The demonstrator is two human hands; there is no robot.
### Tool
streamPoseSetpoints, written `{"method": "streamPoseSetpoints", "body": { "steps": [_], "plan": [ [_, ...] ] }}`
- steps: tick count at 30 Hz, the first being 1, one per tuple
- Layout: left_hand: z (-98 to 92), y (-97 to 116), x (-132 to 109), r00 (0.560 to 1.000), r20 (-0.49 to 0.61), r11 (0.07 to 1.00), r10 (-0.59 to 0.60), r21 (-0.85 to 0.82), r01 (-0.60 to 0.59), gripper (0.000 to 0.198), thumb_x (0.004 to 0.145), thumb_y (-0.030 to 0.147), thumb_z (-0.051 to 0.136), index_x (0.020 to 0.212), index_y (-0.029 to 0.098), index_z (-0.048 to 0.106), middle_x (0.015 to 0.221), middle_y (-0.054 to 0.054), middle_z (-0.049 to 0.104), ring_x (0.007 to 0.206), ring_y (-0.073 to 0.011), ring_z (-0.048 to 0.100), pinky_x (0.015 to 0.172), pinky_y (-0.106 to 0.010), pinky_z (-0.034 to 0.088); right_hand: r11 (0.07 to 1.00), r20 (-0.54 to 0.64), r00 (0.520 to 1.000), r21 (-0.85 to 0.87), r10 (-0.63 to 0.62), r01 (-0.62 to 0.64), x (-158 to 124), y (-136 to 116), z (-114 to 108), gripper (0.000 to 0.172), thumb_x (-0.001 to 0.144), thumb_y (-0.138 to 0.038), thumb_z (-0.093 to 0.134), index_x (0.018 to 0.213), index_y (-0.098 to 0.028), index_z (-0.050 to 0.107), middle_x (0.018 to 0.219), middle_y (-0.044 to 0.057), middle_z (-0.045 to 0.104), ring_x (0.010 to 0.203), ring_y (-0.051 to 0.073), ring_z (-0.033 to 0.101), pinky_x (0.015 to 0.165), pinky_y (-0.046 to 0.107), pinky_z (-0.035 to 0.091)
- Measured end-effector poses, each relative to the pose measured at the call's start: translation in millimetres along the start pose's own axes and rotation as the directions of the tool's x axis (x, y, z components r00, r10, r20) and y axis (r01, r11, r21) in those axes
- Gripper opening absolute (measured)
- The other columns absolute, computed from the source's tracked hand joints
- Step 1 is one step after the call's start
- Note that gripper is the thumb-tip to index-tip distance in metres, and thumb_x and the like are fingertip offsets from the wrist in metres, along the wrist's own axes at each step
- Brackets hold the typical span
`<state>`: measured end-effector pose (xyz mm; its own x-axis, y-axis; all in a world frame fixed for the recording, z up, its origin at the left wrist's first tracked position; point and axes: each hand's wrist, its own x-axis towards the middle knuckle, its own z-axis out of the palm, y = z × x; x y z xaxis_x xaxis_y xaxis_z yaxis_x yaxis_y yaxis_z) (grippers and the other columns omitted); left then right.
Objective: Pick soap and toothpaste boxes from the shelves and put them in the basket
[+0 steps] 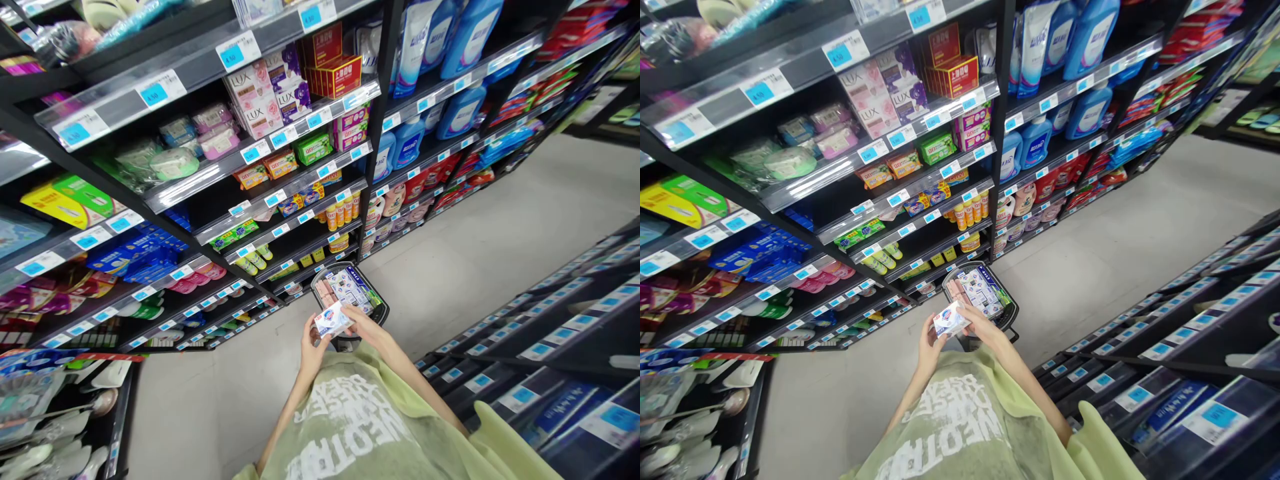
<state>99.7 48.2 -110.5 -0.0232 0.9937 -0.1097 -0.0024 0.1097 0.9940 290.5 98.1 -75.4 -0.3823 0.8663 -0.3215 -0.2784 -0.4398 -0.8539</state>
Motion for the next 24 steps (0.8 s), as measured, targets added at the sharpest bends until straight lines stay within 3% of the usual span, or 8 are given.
{"method": "streamPoseSetpoints", "body": {
  "steps": [3, 6, 10, 17, 21, 24],
  "plan": [
    [-0.2, 4, -1, 1.0, 0.018, 0.999, 0.004, -0.045, -0.003, 0.066, 0.082, 0.049, 0.075, 0.138, 0.022, 0.054, 0.142, -0.016, 0.059, 0.122, -0.0303, 0.063, 0.104, -0.044, 0.05, 0.997, 0.114, 0.993, 0.071, -0.026, 0.018, -2, 1, -1, 0.07, 0.063, -0.047, 0.087, 0.123, -0.023, 0.062, 0.096, 0.006, 0.071, 0.073, 0.017, 0.063, 0.056, 0.025, 0.048],
    [-1.3, 6, -2, 1.0, 0.01, 1.0, 0.006, -0.026, -0.005, 0.061, 0.084, 0.053, 0.071, 0.134, 0.02, 0.06, 0.142, -0.016, 0.06, 0.129, -0.0319, 0.059, 0.112, -0.047, 0.044, 0.996, 0.149, 0.985, 0.055, -0.082, 0.075, -1, 5, 0, 0.093, 0.048, -0.031, 0.096, 0.131, -0.025, 0.054, 0.11, 0.006, 0.07, 0.096, 0.022, 0.067, 0.078, 0.031, 0.056],
    [-3.7, 7, -2, 0.998, 0.044, 0.999, -0.04, -0.011, 0.041, 0.062, 0.086, 0.056, 0.069, 0.136, 0.02, 0.061, 0.145, -0.015, 0.058, 0.133, -0.0326, 0.055, 0.111, -0.047, 0.044, 0.99, 0.115, 0.984, -0.035, -0.135, 0.139, 4, 11, -1, 0.084, 0.055, -0.032, 0.095, 0.129, -0.022, 0.055, 0.12, 0.009, 0.068, 0.107, 0.024, 0.066, 0.088, 0.035, 0.055],
    [-4.1, -5, 0, 0.97, 0.095, 0.959, -0.225, -0.157, 0.238, 0.072, 0.08, 0.064, 0.07, 0.138, 0.025, 0.059, 0.152, -0.013, 0.051, 0.128, -0.0331, 0.057, 0.084, -0.037, 0.057, 0.966, 0.133, 0.978, -0.179, -0.163, 0.186, 7, 16, -6, 0.08, 0.055, -0.033, 0.094, 0.125, -0.019, 0.058, 0.115, 0.009, 0.07, 0.102, 0.025, 0.067, 0.087, 0.036, 0.055],
    [1.5, -5, 3, 0.939, 0.077, 0.885, -0.336, -0.314, 0.343, 0.08, 0.072, 0.069, 0.074, 0.136, 0.025, 0.058, 0.14, -0.014, 0.06, 0.112, -0.0303, 0.065, 0.081, -0.039, 0.057, 0.941, 0.115, 0.979, -0.279, -0.166, 0.192, 7, 15, -4, 0.079, 0.057, -0.033, 0.092, 0.126, -0.018, 0.057, 0.114, 0.009, 0.07, 0.098, 0.024, 0.068, 0.081, 0.033, 0.055],
    [5.1, 1, 3, 0.914, 0.061, 0.821, -0.4, -0.419, 0.387, 0.074, 0.073, 0.068, 0.074, 0.132, 0.027, 0.058, 0.129, -0.012, 0.065, 0.107, -0.027, 0.066, 0.086, -0.042, 0.057, 0.861, 0.064, 0.973, -0.457, -0.221, 0.226, 5, 10, 0, 0.077, 0.063, -0.027, 0.086, 0.133, -0.019, 0.054, 0.114, 0.008, 0.07, 0.089, 0.021, 0.067, 0.074, 0.03, 0.053]
  ]
}}
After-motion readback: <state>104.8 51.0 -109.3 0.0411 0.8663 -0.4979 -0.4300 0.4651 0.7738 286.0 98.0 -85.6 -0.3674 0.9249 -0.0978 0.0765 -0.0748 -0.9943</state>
